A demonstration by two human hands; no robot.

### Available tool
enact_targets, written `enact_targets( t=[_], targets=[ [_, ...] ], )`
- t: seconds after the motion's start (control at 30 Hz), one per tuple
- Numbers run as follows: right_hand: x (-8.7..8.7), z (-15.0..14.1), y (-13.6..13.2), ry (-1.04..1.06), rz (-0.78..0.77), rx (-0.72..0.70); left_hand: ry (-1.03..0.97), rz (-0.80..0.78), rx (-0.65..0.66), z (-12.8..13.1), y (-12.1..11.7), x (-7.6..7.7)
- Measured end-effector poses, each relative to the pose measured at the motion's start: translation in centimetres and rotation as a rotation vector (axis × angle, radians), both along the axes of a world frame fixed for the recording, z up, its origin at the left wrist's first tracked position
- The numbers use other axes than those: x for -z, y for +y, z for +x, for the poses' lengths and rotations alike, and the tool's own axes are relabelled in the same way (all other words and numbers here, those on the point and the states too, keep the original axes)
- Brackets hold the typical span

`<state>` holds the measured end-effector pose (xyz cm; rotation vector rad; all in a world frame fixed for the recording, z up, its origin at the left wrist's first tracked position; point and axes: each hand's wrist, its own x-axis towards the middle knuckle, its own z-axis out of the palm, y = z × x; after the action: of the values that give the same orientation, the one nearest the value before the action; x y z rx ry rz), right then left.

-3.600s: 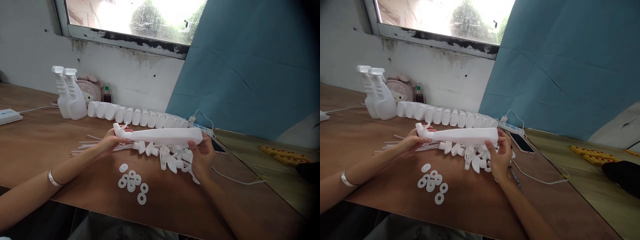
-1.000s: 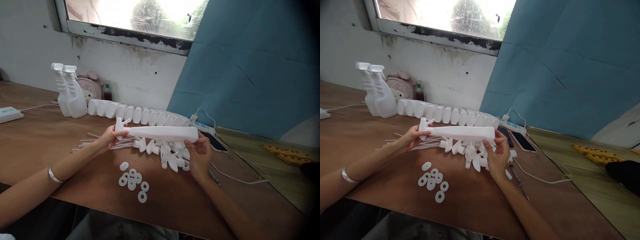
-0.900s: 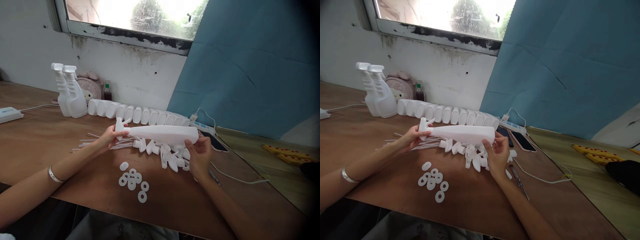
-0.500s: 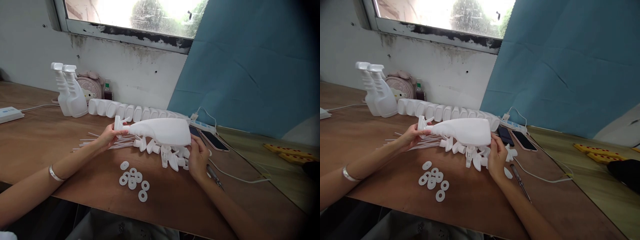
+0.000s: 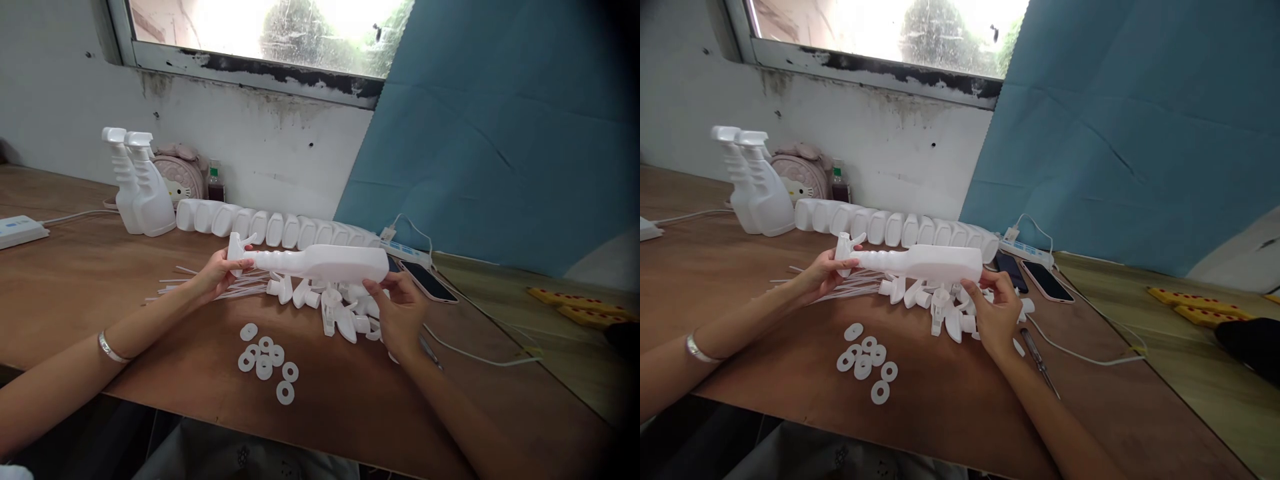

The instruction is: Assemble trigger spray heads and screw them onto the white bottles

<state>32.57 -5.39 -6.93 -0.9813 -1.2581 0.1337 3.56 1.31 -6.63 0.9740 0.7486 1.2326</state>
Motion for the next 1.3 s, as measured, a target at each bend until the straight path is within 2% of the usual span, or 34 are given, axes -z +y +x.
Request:
enact_targets(
  t=[0.17,0.33,0.47,0.97,1.07,1.2,1.3],
  targets=[
    [0.06,-0.19,0.05,0.050,0.035,-0.023,0.001,-0.009,0.031,0.07,-0.46,-0.19],
    [0.23,-0.12,-0.07,0.014,-0.051,-0.144,-0.021,-0.022,0.031,0.11,-0.44,-0.23],
    [0.53,0.00,0.02,-0.089,-0.107,-0.090,-0.046,-0.038,0.026,0.19,-0.37,-0.25],
    [0.36,0.54,0.15,-0.192,-0.032,0.057,-0.048,-0.045,0.009,0.27,-0.26,-0.40],
    [0.15,0.37,0.08,-0.154,0.045,-0.002,-0.024,-0.040,0.018,0.20,-0.31,-0.40],
    [0.06,0.12,0.17,-0.043,0.022,-0.153,0.017,-0.015,0.038,0.07,-0.35,-0.36],
    [0.15,0.18,0.26,-0.026,-0.084,-0.068,0.047,0.019,0.051,-0.05,-0.43,-0.29]
  ],
)
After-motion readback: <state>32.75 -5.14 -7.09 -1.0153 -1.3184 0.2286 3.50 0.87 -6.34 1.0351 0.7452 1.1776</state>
